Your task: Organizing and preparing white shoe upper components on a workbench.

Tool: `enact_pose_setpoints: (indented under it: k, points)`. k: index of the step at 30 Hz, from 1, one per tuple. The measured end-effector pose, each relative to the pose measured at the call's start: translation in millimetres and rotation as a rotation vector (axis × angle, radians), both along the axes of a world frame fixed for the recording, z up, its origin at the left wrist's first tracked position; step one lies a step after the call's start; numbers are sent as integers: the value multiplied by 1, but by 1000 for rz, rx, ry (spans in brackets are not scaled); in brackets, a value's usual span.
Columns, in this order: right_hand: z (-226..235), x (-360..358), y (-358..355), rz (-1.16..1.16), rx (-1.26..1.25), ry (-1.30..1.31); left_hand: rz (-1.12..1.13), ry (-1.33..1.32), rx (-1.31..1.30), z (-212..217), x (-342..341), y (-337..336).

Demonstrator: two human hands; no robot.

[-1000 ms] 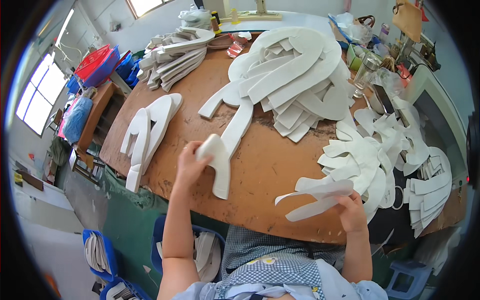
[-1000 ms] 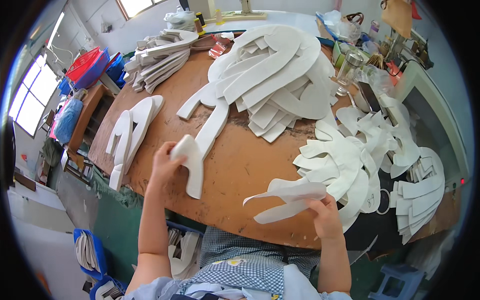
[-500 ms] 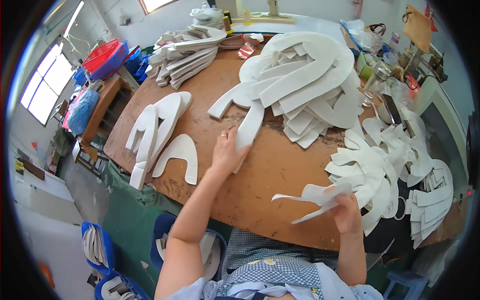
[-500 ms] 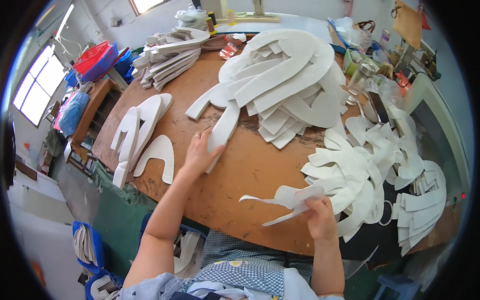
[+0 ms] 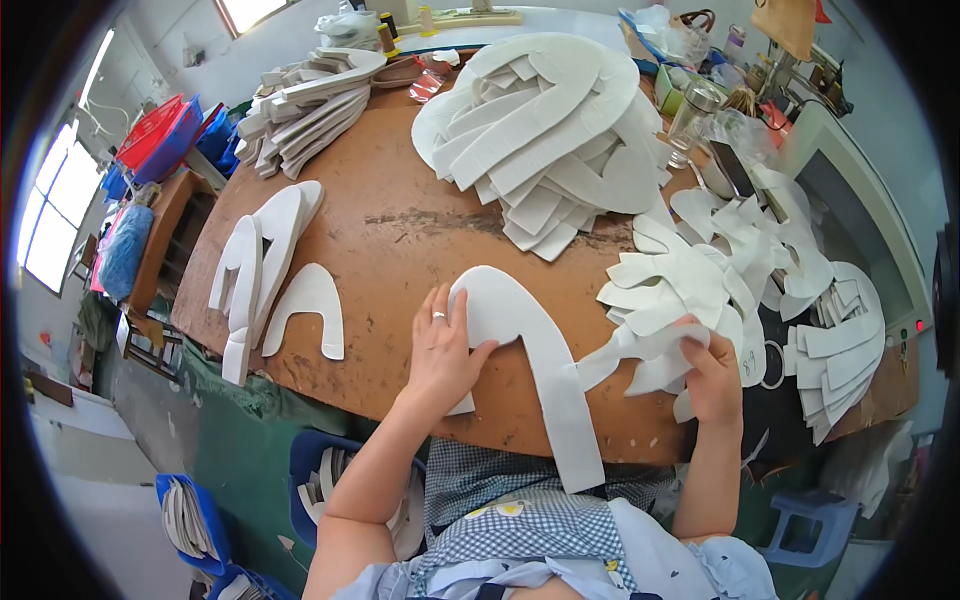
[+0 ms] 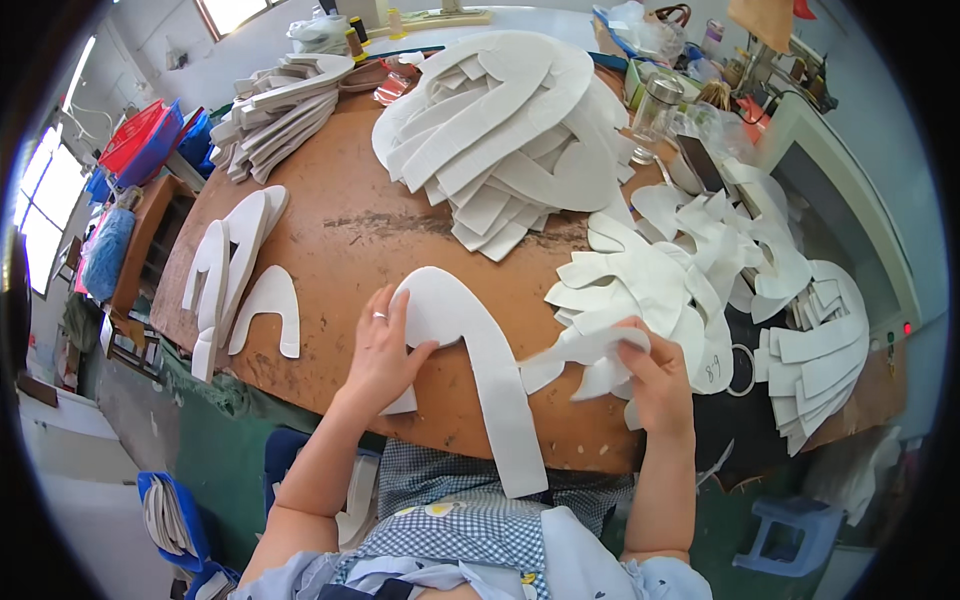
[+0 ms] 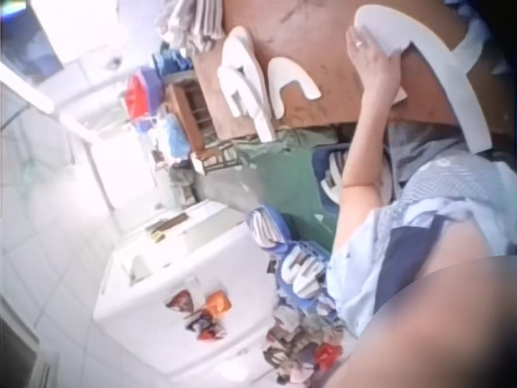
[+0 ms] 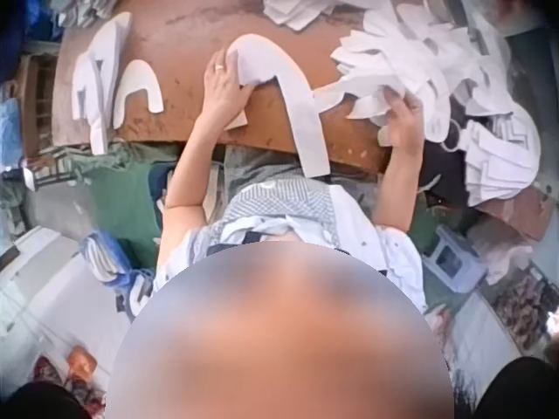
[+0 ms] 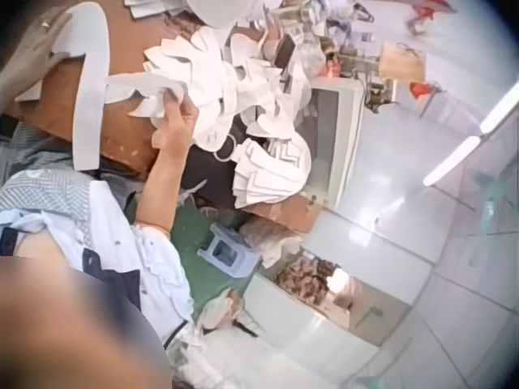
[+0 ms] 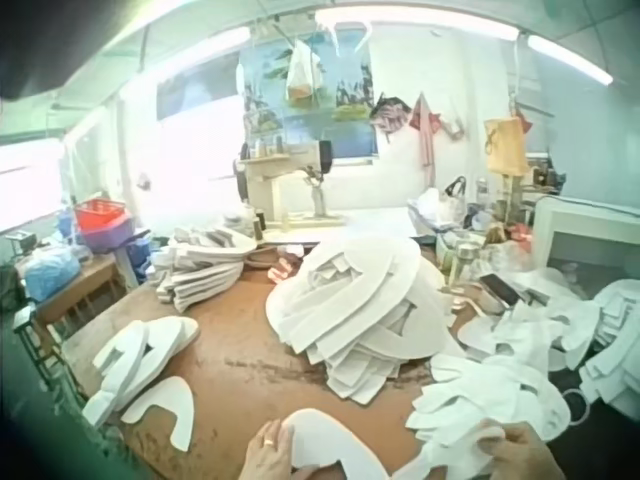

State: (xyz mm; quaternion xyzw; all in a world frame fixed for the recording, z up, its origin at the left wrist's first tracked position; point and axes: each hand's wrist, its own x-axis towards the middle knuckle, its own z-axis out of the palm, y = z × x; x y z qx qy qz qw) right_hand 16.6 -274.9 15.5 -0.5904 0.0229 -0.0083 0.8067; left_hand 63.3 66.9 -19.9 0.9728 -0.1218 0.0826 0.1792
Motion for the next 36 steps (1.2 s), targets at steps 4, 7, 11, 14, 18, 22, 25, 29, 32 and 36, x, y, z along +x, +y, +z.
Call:
enact_pose_setpoints:
  k: [4, 7, 11, 14, 18, 22, 25, 29, 32, 36]
  points:
    - [32, 15, 30, 34, -260, -36, 61, -92, 25, -39, -10, -18]
    - [33, 33, 61, 255, -251, -79, 45, -125, -432, -32, -7, -8]
    - [24, 55, 91, 455, -315, 55, 120, 245, -1219, 18, -15, -3]
    - [8, 72, 114, 519, -393, 47, 158, 566, -1124, 22, -22, 2]
    - [-15, 102, 131, 526, -474, 165, 214, 427, -997, 8, -8, 13]
    - [-36, 133, 143, 377, -747, 109, 342, 334, -876, 11, 18, 13]
    - [-37, 146, 149, 342, -837, 47, 349, 237, -759, -2, 36, 16]
    - [-44, 153, 150, 318, -889, 34, 340, 328, -742, -5, 45, 19]
    - [-46, 154, 149, 310, -873, 47, 322, 323, -720, -10, 46, 21]
    - [-44, 153, 150, 308, -888, 47, 329, 307, -721, -13, 48, 22]
